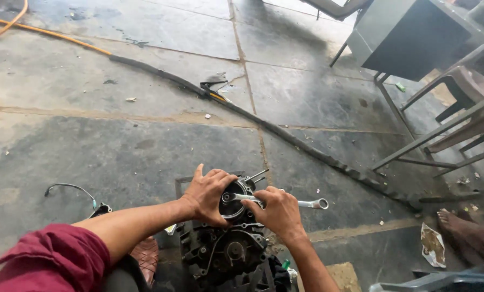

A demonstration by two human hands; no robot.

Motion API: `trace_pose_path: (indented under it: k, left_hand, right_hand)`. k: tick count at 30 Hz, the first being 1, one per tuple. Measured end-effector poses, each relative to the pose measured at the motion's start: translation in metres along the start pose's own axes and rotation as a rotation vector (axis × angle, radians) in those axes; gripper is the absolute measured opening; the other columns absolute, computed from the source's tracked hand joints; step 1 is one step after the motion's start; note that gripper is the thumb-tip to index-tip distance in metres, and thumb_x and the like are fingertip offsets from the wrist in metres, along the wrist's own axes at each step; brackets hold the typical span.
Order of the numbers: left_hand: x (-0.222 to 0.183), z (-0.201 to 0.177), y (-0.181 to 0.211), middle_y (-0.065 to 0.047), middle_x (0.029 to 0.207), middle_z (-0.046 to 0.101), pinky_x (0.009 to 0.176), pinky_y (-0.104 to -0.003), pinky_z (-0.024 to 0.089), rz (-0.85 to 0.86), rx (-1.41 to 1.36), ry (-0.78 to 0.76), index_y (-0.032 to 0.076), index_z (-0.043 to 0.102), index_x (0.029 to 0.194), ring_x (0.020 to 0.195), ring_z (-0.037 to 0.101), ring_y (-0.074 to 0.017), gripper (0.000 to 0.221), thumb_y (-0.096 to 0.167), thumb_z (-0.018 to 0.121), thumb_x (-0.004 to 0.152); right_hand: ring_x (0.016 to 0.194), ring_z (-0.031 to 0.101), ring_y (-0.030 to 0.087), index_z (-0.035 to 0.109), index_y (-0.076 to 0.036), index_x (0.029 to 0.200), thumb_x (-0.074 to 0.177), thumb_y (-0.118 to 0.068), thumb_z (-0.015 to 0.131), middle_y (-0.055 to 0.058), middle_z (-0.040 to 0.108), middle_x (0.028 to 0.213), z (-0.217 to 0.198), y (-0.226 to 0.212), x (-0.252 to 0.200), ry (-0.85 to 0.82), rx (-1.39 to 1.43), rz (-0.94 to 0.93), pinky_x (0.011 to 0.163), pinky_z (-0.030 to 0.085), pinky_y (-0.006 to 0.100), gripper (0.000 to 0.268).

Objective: The person removes a cover from an engine by hand, uses a wrench to loosen a bolt, and then pulls out a circular metal component and a ring.

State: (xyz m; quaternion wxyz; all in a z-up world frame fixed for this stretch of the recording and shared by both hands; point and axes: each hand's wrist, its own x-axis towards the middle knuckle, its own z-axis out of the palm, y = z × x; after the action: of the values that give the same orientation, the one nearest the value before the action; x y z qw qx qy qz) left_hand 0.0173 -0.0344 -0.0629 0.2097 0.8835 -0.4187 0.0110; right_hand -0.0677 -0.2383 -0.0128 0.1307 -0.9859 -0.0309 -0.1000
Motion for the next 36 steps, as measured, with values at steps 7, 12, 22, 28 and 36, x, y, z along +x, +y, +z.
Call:
trace_pose_path:
  k: [7,12,22,28,36]
  left_hand:
    - [-0.007,0.006,0.015,-0.019,0.137,0.052,0.108,-0.065,0.025,-0.076,-0.086,0.092,0.001,0.042,0.142,0.136,0.044,-0.0351,0.123,0.074,0.085,0.052]
    - [-0.006,0.018,0.006,-0.018,0.137,0.054,0.107,-0.054,0.031,-0.058,-0.125,0.157,0.002,0.044,0.144,0.135,0.046,-0.0342,0.118,0.067,0.084,0.054]
    - [-0.006,0.004,0.025,-0.014,0.134,0.054,0.099,-0.047,0.037,-0.214,-0.093,0.095,0.003,0.045,0.143,0.126,0.049,-0.0297,0.113,0.066,0.081,0.056]
    - [-0.005,-0.009,0.045,-0.019,0.136,0.05,0.096,-0.05,0.034,-0.312,-0.089,0.076,0.008,0.045,0.148,0.125,0.044,-0.0353,0.123,0.071,0.086,0.05]
    - [0.0,0.017,0.023,-0.016,0.123,0.056,0.1,-0.049,0.04,-0.224,-0.227,0.211,0.009,0.06,0.134,0.12,0.052,-0.0346,0.097,0.06,0.083,0.054]
  right_hand:
    - [0.061,0.071,0.029,0.081,-0.01,0.071,0.073,-0.053,0.083,0.009,0.074,0.068,0.006,-0.006,0.003,0.175,0.004,-0.011,0.057,0.053,0.042,0.044]
    - [0.061,0.072,0.03,0.081,-0.01,0.073,0.075,-0.055,0.081,0.009,0.075,0.069,0.005,-0.004,0.001,0.189,0.058,0.026,0.057,0.054,0.042,0.046]
    - [0.068,0.072,0.037,0.08,-0.011,0.076,0.089,-0.056,0.066,0.016,0.073,0.068,0.009,-0.04,-0.019,-0.056,0.025,0.335,0.066,0.056,0.047,0.049]
    - [0.06,0.069,0.035,0.076,-0.009,0.066,0.087,-0.043,0.07,0.013,0.071,0.068,0.02,-0.031,-0.012,0.298,-0.108,0.119,0.056,0.054,0.046,0.04]
    - [0.045,0.06,0.03,0.06,-0.011,0.055,0.088,-0.032,0.072,0.007,0.059,0.054,0.034,-0.006,-0.007,0.443,-0.21,-0.221,0.045,0.048,0.042,0.041]
